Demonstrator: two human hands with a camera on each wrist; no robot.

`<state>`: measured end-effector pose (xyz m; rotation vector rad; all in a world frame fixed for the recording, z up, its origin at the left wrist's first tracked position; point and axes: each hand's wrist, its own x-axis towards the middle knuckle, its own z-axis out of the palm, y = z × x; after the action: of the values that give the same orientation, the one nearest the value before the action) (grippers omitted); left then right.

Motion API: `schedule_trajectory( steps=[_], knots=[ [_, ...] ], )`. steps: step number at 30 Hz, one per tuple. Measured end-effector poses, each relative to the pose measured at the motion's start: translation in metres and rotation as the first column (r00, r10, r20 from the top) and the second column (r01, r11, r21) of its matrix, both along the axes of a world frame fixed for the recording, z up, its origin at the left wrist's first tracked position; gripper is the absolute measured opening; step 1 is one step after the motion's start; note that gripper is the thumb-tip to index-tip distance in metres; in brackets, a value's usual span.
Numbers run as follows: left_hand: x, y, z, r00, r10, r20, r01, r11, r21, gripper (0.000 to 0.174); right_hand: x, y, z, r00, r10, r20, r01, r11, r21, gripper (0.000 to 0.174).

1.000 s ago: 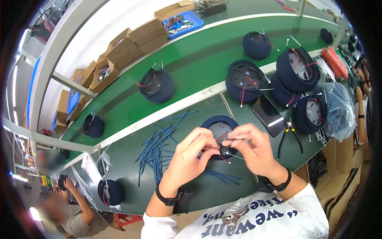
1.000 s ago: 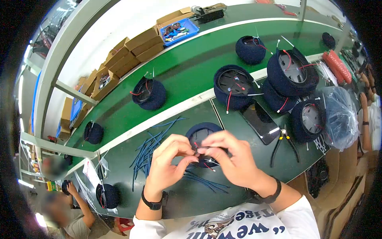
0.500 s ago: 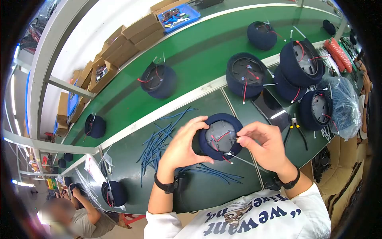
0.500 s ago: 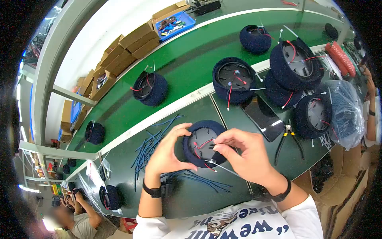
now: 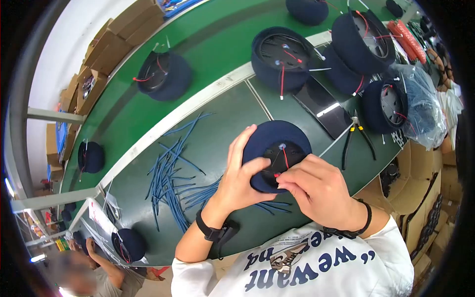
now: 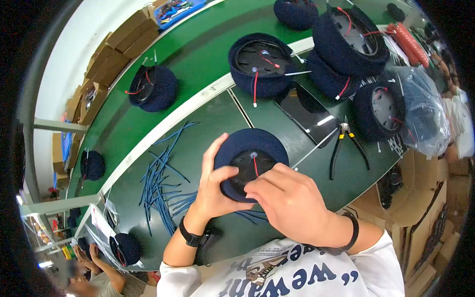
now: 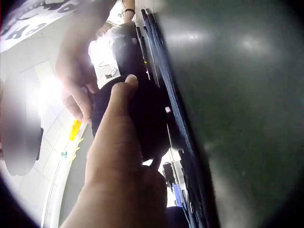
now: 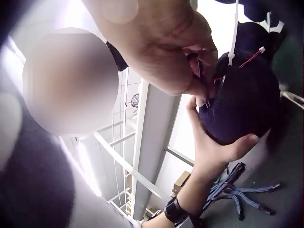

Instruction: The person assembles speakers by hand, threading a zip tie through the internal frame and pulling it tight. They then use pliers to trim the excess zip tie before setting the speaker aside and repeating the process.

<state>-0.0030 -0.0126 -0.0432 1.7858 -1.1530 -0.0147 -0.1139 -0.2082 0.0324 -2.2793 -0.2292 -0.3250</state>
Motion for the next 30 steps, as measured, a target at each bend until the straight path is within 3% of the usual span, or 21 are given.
schedule_trajectory(
  steps=[1,5,11,18,23,30],
  knots=[
    [-0.003,0.0,0.004,0.999,0.028,0.017,-0.028,1.0,-0.011,0.085,-0.002,0.0,-0.001,1.0,0.003,-0.005,-0.003,1.0,-0.022,0.015],
    [-0.007,0.003,-0.004,0.962,0.116,0.245,-0.104,0.993,-0.065,0.079,-0.01,0.005,-0.012,0.999,-0.03,-0.026,0.028,0.998,-0.064,0.019],
    [-0.007,0.009,-0.009,0.935,0.185,0.303,-0.17,0.982,-0.078,0.068,-0.016,0.01,-0.019,0.995,-0.091,0.03,0.091,0.996,0.017,0.021],
    [-0.007,0.01,-0.013,0.873,0.215,0.439,-0.193,0.977,-0.095,0.055,-0.013,0.009,-0.03,0.991,-0.126,-0.035,0.129,0.986,0.11,0.014],
    [-0.01,0.007,-0.013,0.863,0.229,0.45,-0.202,0.974,-0.107,0.053,-0.013,0.007,-0.03,0.992,-0.1,-0.073,0.112,0.976,0.189,0.01],
    [-0.018,0.01,-0.011,0.824,0.22,0.522,-0.235,0.971,-0.039,0.059,-0.011,0.012,-0.03,0.966,-0.181,-0.184,0.22,0.95,0.222,0.006]
  ],
)
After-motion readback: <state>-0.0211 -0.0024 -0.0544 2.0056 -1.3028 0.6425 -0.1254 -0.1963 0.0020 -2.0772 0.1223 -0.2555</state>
